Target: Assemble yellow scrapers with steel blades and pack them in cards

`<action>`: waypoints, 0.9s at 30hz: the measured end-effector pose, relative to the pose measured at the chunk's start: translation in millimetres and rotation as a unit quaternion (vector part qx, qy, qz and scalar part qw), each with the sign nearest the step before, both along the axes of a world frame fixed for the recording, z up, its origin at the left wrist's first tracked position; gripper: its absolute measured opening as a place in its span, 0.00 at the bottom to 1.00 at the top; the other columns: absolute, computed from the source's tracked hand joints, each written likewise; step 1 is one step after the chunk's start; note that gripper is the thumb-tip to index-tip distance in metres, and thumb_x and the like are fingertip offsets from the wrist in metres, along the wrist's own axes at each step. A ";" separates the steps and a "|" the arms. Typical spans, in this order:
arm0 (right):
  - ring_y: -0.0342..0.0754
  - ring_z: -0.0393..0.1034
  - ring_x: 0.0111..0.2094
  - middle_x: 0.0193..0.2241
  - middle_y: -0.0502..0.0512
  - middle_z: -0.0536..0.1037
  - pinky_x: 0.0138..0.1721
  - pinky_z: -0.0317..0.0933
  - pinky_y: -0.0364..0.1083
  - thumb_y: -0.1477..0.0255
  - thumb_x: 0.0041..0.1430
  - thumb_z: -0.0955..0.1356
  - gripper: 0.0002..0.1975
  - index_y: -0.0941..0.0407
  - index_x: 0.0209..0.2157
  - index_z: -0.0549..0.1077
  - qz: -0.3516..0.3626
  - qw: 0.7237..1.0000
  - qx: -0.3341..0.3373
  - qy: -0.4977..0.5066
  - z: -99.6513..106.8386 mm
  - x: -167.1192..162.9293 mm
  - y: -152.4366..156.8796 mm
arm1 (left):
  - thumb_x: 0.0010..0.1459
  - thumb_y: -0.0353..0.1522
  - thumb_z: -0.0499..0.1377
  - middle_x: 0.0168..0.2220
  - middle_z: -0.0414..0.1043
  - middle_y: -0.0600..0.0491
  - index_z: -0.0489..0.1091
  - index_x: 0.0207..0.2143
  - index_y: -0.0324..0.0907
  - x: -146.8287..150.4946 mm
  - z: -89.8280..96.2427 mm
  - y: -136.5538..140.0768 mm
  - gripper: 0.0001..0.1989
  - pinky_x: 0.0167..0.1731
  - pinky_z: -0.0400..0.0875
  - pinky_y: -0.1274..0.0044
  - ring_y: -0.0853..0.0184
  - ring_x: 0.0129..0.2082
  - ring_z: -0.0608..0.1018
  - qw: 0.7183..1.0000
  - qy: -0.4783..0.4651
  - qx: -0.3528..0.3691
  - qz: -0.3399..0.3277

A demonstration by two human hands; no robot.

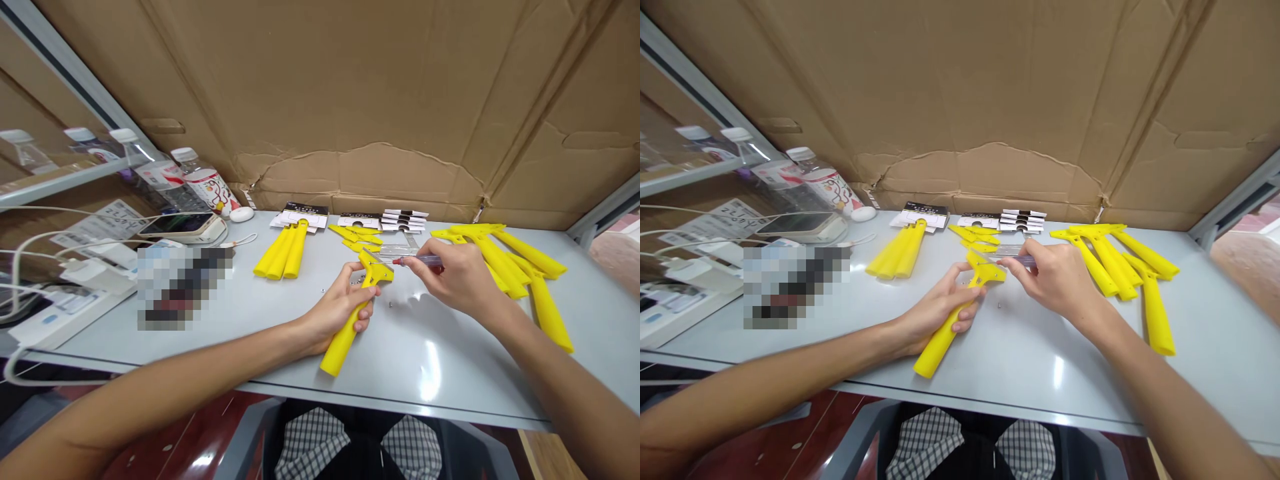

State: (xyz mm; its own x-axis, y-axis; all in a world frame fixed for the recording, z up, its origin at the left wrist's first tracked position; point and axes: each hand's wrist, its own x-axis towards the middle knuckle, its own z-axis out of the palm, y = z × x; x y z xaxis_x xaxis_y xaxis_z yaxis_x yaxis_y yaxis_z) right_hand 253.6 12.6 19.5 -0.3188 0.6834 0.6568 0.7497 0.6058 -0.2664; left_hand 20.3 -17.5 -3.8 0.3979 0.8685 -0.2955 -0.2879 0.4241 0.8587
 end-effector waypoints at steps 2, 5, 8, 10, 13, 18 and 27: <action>0.43 0.64 0.16 0.15 0.47 0.72 0.24 0.54 0.45 0.57 0.69 0.70 0.18 0.54 0.29 0.73 -0.007 1.000 0.004 -0.006 0.1 0.0 0.0 | 0.61 0.31 0.68 0.38 0.71 0.55 0.58 0.55 0.49 -0.1 -0.4 -0.2 0.26 0.17 0.55 0.84 0.78 0.20 0.66 1.000 0.001 0.002 -0.004; 0.43 0.64 0.16 0.16 0.47 0.73 0.24 0.55 0.45 0.58 0.69 0.70 0.18 0.54 0.29 0.74 0.003 1.000 0.004 0.001 1.4 -0.7 -0.6 | 0.62 0.31 0.68 0.38 0.70 0.56 0.58 0.54 0.50 -0.6 -0.5 -1.0 0.25 0.17 0.55 0.84 0.79 0.21 0.65 1.000 0.003 0.012 -0.006; 0.42 0.63 0.17 0.17 0.47 0.74 0.24 0.56 0.45 0.58 0.68 0.70 0.17 0.54 0.28 0.74 0.004 1.000 0.002 0.007 3.2 -1.4 -1.4 | 0.62 0.32 0.68 0.38 0.69 0.56 0.58 0.54 0.49 -0.7 0.0 -2.7 0.24 0.17 0.56 0.84 0.79 0.21 0.65 1.000 0.009 0.023 -0.009; 0.42 0.61 0.16 0.15 0.47 0.73 0.23 0.54 0.45 0.58 0.69 0.70 0.18 0.54 0.26 0.73 -0.009 1.000 0.010 0.003 4.2 -1.4 -1.6 | 0.62 0.33 0.69 0.38 0.69 0.56 0.59 0.53 0.49 -0.3 0.3 -3.7 0.24 0.17 0.55 0.84 0.79 0.21 0.64 1.000 0.010 0.025 -0.014; 0.42 0.61 0.15 0.15 0.47 0.74 0.23 0.53 0.45 0.61 0.70 0.69 0.18 0.54 0.26 0.74 -0.014 1.000 0.019 0.007 5.3 -1.2 -1.1 | 0.62 0.35 0.70 0.37 0.69 0.56 0.58 0.53 0.49 0.1 0.2 -4.1 0.25 0.17 0.55 0.84 0.79 0.20 0.64 0.999 0.009 0.027 -0.016; 0.43 0.71 0.22 0.25 0.50 0.81 0.28 0.63 0.44 0.64 0.68 0.72 0.11 0.54 0.32 0.76 0.054 0.998 -0.008 0.034 7.0 -1.4 -1.7 | 0.61 0.34 0.70 0.38 0.69 0.56 0.58 0.54 0.50 0.0 -0.7 -2.4 0.26 0.17 0.56 0.83 0.78 0.21 0.65 1.000 0.010 0.023 -0.009; 0.42 0.67 0.23 0.27 0.50 0.80 0.29 0.63 0.44 0.71 0.68 0.73 0.06 0.55 0.34 0.76 0.106 0.994 0.015 0.031 11.9 -3.5 -4.5 | 0.61 0.33 0.70 0.38 0.69 0.56 0.58 0.54 0.50 0.4 -0.4 -2.4 0.26 0.17 0.56 0.83 0.78 0.21 0.65 1.000 0.008 0.024 -0.003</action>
State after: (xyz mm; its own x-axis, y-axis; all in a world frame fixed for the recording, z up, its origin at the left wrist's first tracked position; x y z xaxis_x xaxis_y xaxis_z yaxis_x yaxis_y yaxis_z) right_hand 250.1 8.2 31.4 -0.4124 0.5842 0.6990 0.5867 0.7573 -0.2868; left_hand 20.7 -20.0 -4.2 0.3995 0.8789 -0.2606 -0.2712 0.3849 0.8822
